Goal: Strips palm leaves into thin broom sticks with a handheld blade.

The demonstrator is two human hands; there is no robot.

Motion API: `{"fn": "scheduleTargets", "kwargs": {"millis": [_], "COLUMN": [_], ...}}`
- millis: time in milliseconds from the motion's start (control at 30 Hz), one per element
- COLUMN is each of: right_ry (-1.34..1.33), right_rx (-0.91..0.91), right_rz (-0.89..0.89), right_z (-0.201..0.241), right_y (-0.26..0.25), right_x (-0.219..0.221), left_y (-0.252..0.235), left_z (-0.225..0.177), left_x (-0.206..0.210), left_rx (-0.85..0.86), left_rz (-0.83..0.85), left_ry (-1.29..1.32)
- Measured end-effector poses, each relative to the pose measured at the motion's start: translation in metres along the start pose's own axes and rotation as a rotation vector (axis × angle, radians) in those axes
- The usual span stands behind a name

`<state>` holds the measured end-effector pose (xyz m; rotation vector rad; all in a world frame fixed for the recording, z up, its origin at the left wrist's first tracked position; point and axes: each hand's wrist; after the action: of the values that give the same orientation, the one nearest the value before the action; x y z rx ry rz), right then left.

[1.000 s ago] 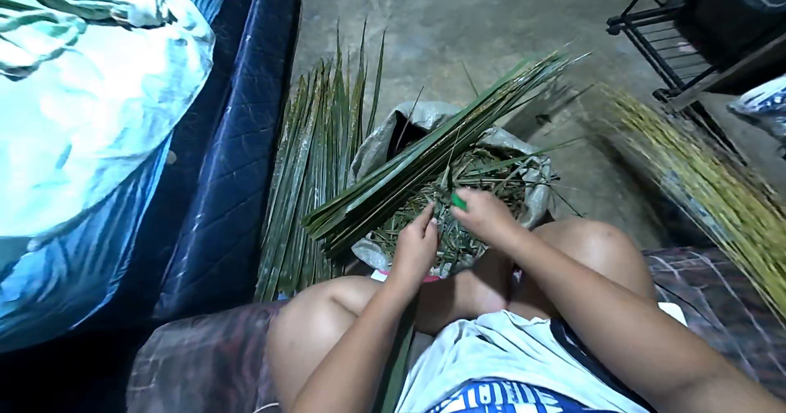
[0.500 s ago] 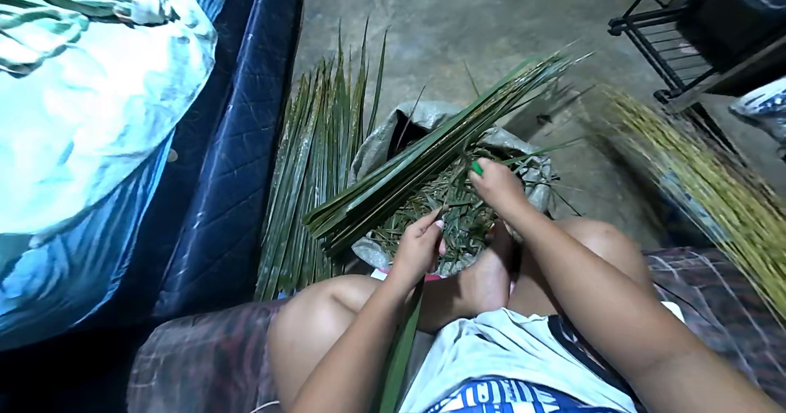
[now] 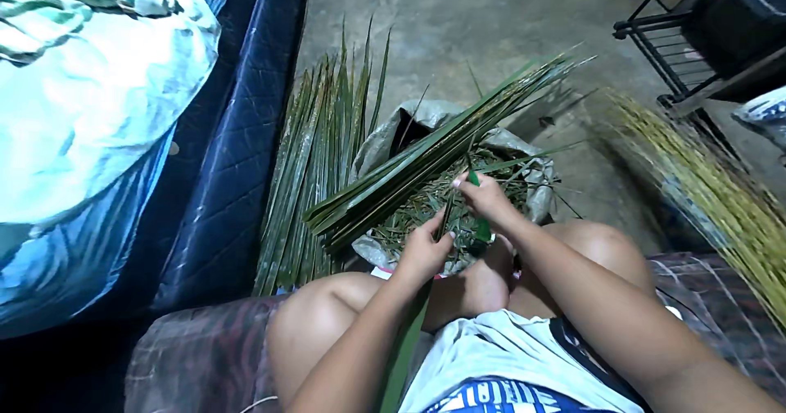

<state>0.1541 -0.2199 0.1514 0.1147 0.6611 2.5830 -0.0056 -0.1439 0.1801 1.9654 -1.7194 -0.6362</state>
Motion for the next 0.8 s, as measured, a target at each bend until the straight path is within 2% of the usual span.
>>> {"fn": "scheduleTargets", "kwargs": {"millis": [67, 133, 200, 333, 400, 467, 567, 700, 800], "right_ry": [0.055, 0.183, 0.355, 0.692, 0.768, 0.881, 1.037, 0.995, 0.89], "right_rx": [-0.025, 0.003, 0.082, 0.172, 0.195, 0.226, 0.265, 0.313, 0.305], "right_rz": [-0.112, -0.147, -0.044, 0.316, 0.367, 0.331, 0.173, -0.086, -0.109], "right_z": [-0.003, 0.0, 0.007, 0.005, 0.004, 0.01, 0.016, 0.012, 0.015], "right_y": [-0.01, -0.014, -0.006, 0.026, 0.039, 0.042, 0.027, -0.002, -0.002], "right_x": [-0.014, -0.023, -0.02, 0.016, 0.035, 0.044, 0.039, 0.008, -0.001], "left_y": [0.0, -0.002, -0.005, -0.01, -0.012, -0.011, -0.01, -0.009, -0.009], "left_z": [0.001, 0.003, 0.005, 0.01, 0.012, 0.013, 0.012, 0.01, 0.011], "left_x": [0.002, 0.002, 0.0, -0.009, -0.011, -0.011, -0.008, -0.002, -0.001], "left_rx": [-0.011, -0.011, -0.01, -0.03, -0.034, -0.036, -0.057, -0.061, -0.067], "left_rz": [-0.009, -0.023, -0.047, -0.121, -0.151, -0.159, -0.138, -0.112, -0.11], "left_ry": [-0.03, -0.069, -0.115, -0.179, -0.174, -0.188, -0.244, -0.308, -0.328]}}
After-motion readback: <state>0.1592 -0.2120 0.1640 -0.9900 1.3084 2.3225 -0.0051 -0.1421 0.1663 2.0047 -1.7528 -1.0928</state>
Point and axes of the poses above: each hand's wrist, its own y-axis away from the middle knuckle, its own x-axis out of the palm, z = x × y, and after that the axes turned 14 degrees about z, right-handed
